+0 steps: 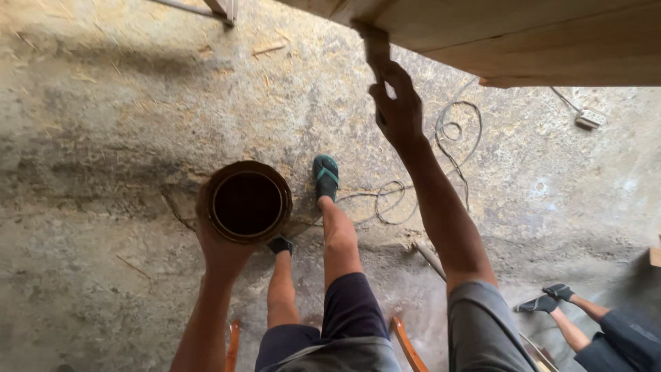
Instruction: The person applies wood stain to a wooden cabinet using a brush. They dip the brush into a can of stain and apply it to the underside and side panels of the cabinet, moving around the piece to reach different areas.
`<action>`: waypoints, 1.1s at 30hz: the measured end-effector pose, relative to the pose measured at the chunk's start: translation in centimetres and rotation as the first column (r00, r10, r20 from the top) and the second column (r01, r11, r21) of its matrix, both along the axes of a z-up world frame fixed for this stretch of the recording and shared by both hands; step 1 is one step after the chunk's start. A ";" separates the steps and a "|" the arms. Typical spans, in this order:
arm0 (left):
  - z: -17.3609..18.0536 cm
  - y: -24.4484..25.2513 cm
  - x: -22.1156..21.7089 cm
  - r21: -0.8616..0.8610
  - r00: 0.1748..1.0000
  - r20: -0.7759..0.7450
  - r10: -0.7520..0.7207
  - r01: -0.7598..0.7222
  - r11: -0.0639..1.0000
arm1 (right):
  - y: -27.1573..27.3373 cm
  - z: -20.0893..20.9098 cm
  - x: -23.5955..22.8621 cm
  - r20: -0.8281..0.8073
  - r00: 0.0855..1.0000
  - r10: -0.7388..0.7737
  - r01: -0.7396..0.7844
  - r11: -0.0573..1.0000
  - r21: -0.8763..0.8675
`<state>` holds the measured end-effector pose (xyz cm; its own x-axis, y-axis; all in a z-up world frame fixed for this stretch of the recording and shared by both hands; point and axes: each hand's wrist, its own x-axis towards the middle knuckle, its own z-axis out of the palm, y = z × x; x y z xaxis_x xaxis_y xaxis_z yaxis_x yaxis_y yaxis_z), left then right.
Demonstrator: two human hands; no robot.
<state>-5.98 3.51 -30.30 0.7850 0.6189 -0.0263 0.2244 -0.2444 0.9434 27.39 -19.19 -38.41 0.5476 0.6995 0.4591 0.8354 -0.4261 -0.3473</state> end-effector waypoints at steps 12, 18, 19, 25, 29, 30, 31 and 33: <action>0.2 -0.8 -0.1 0.176 0.992 -0.008 -0.129 0.128 0.976 | -2.4 -2.2 -0.8 -0.145 0.985 -0.095 0.096 0.995 -0.003; 1.0 -0.6 0.1 0.056 0.989 -0.088 -0.122 0.127 0.990 | -5.4 -2.1 -0.1 -0.320 0.925 -0.206 0.240 0.968 0.069; 0.2 -0.1 1.2 0.020 0.993 -0.064 -0.099 0.100 0.995 | -5.0 -1.9 1.6 -0.128 0.984 -0.127 0.127 0.992 -0.014; 1.3 -0.3 -1.2 0.068 0.995 -0.057 -0.084 0.088 0.994 | -8.7 -2.0 -0.3 -0.137 0.970 -0.202 0.238 0.906 0.350; 2.1 0.0 0.0 0.094 0.995 -0.024 -0.099 0.101 0.991 | -9.1 -3.2 1.5 -0.134 0.974 -0.180 0.182 0.983 -0.002; 2.2 -0.1 -0.2 0.125 0.994 -0.012 -0.111 0.112 0.986 | -9.1 -3.7 1.6 -0.037 0.986 -0.164 0.162 0.984 -0.068; 2.2 -0.1 -0.2 0.156 0.992 -0.001 -0.124 0.123 0.980 | -9.1 -4.1 1.7 0.059 0.988 -0.140 0.147 0.980 -0.136; 1.8 -0.2 -0.5 0.137 0.990 -0.008 -0.144 0.144 0.980 | -8.6 -4.4 1.2 0.090 0.991 -0.096 0.115 0.965 -0.238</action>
